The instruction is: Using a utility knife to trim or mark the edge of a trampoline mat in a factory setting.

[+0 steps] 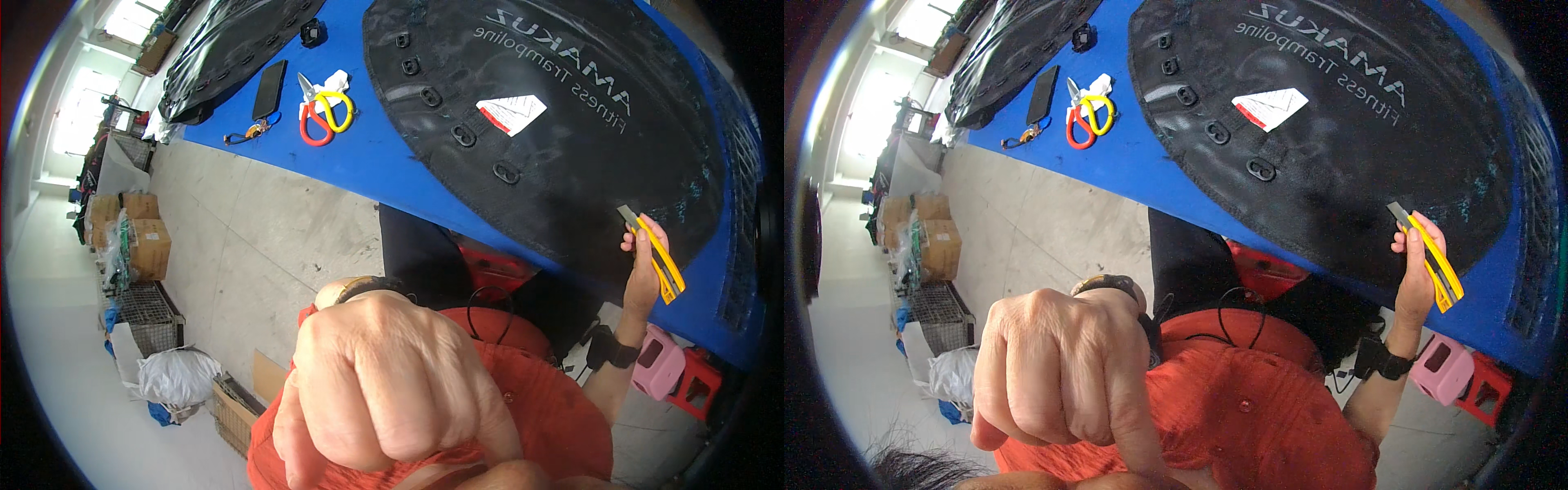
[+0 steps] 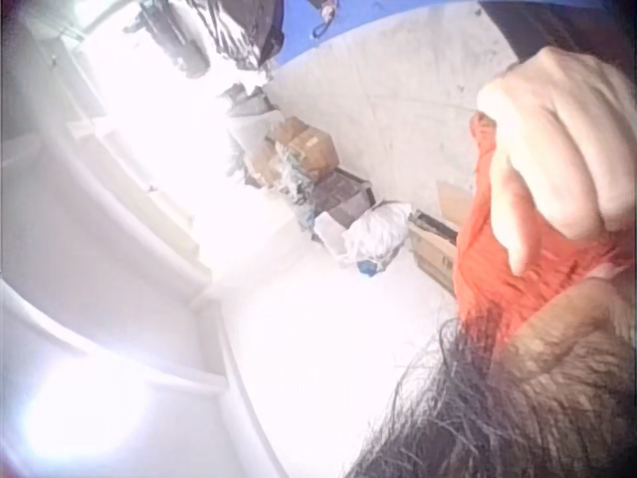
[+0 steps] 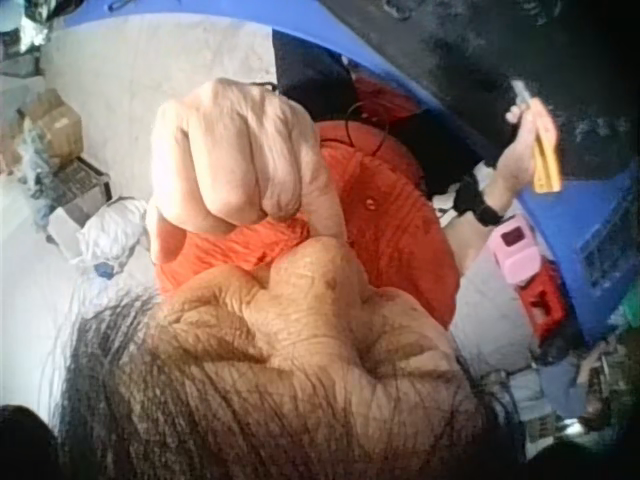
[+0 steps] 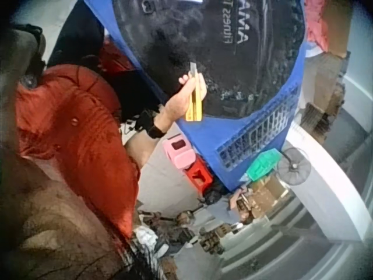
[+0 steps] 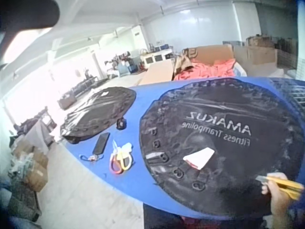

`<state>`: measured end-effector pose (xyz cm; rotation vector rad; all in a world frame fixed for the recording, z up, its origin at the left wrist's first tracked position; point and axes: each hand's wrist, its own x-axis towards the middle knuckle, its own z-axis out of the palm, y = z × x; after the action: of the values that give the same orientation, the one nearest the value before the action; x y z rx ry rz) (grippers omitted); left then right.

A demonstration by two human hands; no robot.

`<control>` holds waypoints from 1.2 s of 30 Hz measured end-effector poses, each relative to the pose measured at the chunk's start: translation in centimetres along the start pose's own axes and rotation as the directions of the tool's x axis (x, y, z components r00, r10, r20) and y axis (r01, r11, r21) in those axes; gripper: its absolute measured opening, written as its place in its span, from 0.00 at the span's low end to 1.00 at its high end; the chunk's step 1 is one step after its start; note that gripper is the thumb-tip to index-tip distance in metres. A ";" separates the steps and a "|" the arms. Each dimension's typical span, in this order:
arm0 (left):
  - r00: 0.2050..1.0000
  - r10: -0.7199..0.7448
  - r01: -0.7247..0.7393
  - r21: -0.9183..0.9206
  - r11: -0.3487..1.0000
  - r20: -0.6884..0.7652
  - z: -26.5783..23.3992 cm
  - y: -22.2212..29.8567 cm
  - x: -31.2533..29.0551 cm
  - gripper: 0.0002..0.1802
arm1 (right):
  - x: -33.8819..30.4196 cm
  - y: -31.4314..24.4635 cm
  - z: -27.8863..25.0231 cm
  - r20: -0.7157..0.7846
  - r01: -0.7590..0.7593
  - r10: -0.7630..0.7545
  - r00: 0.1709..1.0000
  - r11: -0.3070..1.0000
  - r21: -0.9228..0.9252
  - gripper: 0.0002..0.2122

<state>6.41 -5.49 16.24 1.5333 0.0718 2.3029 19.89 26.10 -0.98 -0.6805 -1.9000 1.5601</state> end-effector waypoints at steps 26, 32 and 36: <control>0.776 -0.412 0.250 0.833 -0.494 -0.477 -11.4 -5.7 -10.6 0.24 | -1.0 -2.5 0.8 -0.029 -0.106 0.106 0.994 0.994 0.006 0.15; 0.770 -0.443 0.179 0.822 -0.540 -0.459 -11.7 -6.0 -11.1 0.24 | -0.9 -2.3 0.8 0.014 -0.069 0.068 0.998 0.994 0.089 0.15; 0.783 -0.440 0.154 0.822 -0.548 -0.440 -11.7 -6.0 -11.0 0.22 | -0.8 -2.3 0.6 0.021 -0.065 0.064 0.998 0.994 0.086 0.15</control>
<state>1.29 -1.69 0.32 1.5763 2.8145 0.8549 19.96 24.68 1.12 -0.6980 -1.8286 1.6841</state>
